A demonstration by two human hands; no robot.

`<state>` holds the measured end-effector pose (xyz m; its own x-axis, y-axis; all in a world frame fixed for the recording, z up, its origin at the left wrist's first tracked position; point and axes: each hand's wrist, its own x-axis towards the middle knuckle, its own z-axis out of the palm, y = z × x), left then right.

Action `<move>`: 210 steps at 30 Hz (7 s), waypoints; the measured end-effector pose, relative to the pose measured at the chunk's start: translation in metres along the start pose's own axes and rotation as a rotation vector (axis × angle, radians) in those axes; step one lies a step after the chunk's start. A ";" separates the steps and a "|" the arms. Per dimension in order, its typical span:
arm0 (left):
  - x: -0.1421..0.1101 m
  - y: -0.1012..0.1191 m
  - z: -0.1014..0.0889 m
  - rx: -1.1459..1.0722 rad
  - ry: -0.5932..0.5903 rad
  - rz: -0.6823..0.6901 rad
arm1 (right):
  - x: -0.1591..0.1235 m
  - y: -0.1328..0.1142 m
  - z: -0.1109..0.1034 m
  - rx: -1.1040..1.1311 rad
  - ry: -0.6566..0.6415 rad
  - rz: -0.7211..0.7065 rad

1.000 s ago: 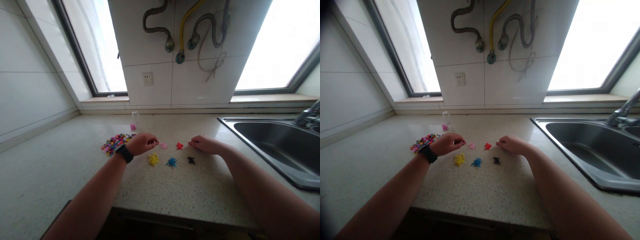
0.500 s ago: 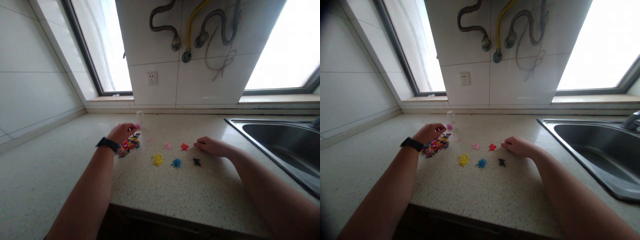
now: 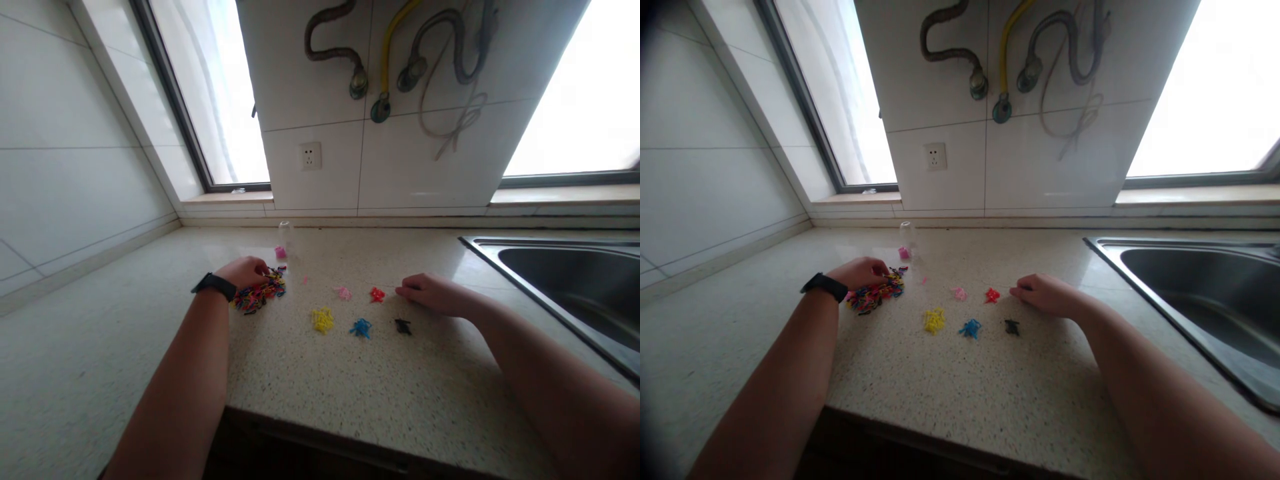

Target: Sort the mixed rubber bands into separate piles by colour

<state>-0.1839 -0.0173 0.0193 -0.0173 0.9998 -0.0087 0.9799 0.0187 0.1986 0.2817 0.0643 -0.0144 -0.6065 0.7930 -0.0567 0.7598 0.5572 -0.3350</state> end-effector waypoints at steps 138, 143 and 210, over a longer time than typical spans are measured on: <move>-0.036 0.182 0.037 -1.222 -0.060 0.419 | -0.013 -0.118 0.016 0.681 0.537 -0.299; -0.037 0.183 0.036 -1.228 -0.039 0.429 | -0.014 -0.119 0.013 0.680 0.542 -0.296; -0.029 0.120 0.005 -0.416 -0.126 0.662 | -0.020 -0.113 0.004 0.709 0.529 -0.326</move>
<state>-0.0644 -0.0437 0.0384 0.5903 0.7962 0.1328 0.6236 -0.5543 0.5513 0.2073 -0.0158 0.0204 -0.4468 0.7304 0.5166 0.1464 0.6293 -0.7632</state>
